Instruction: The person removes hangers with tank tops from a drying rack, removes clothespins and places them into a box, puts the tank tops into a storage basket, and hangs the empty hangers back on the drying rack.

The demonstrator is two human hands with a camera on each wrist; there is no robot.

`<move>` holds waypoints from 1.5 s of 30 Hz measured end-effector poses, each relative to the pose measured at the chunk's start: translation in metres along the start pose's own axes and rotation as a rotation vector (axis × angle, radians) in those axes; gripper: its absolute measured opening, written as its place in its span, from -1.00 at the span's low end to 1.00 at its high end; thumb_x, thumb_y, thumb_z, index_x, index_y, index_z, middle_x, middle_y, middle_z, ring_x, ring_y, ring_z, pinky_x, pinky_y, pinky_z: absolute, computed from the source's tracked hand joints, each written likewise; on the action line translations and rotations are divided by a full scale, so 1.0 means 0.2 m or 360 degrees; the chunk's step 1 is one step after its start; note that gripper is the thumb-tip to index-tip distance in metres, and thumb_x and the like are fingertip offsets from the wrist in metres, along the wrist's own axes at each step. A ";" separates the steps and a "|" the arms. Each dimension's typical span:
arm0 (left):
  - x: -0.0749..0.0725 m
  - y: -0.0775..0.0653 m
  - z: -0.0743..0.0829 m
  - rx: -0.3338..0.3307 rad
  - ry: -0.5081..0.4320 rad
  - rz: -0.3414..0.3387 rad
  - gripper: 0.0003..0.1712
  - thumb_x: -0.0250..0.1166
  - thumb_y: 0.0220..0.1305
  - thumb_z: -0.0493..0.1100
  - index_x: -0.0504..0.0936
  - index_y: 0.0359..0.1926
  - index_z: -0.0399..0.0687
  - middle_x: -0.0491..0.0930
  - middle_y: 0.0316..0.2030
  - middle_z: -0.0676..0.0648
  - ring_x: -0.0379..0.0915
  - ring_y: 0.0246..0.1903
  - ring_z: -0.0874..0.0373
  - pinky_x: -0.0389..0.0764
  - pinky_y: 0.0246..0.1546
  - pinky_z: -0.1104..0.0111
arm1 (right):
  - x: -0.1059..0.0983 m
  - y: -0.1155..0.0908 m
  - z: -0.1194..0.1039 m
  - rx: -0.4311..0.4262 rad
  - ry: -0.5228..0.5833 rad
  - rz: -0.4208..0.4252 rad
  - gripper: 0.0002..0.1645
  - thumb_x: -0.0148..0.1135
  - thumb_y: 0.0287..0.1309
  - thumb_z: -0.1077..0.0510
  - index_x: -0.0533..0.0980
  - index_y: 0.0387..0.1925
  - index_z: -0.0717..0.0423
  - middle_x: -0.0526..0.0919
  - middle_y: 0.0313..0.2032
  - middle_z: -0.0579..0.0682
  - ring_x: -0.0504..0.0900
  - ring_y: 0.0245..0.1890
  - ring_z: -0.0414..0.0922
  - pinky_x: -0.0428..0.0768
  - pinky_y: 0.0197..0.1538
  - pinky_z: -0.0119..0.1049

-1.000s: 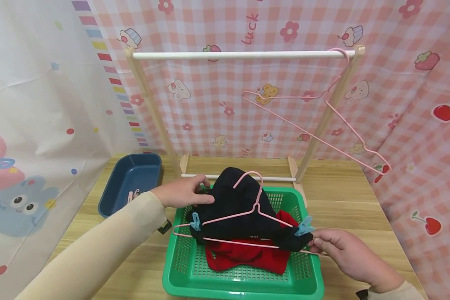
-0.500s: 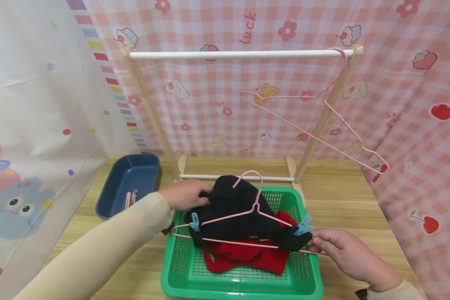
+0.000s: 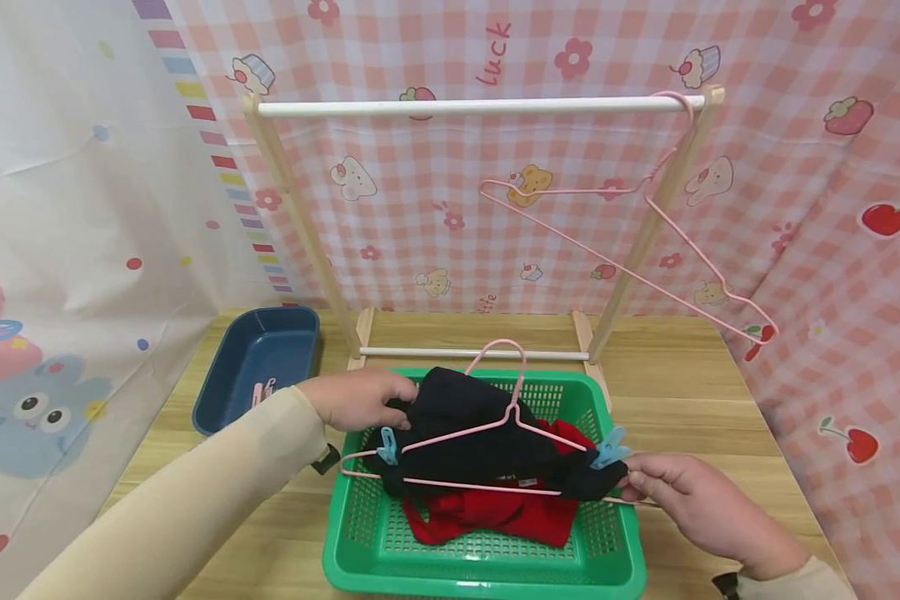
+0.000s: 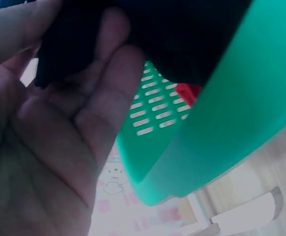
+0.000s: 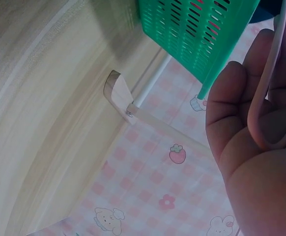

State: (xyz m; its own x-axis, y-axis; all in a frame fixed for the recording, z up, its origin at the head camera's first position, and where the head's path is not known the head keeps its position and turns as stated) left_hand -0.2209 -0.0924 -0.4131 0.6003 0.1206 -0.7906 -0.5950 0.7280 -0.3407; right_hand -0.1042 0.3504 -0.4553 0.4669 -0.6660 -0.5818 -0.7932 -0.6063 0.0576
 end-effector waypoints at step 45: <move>0.07 -0.19 -0.08 -0.0156 -0.0244 0.0535 -0.61 0.06 0.68 0.02 0.64 0.30 0.06 0.67 0.23 0.02 0.60 0.24 0.08 0.56 0.33 0.02 | 0.04 0.04 -0.01 0.0117 -0.0262 0.0148 -0.72 0.09 0.51 0.39 0.69 -0.06 0.12 0.79 -0.25 -0.24 0.70 -0.18 -0.46 0.71 -0.16 -0.45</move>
State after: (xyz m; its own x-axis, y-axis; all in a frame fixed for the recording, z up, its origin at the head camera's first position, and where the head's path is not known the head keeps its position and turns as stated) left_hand -0.1978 -0.1302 -0.4197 0.4318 0.4467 -0.7836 -0.8162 0.5633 -0.1286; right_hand -0.1056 0.3402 -0.4587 0.3246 -0.6341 -0.7019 -0.8591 -0.5080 0.0616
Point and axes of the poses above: each hand's wrist, its own y-axis towards the middle knuckle, its own x-axis out of the palm, z = x × y, the point moved 1 cm from there along y, towards the middle knuckle
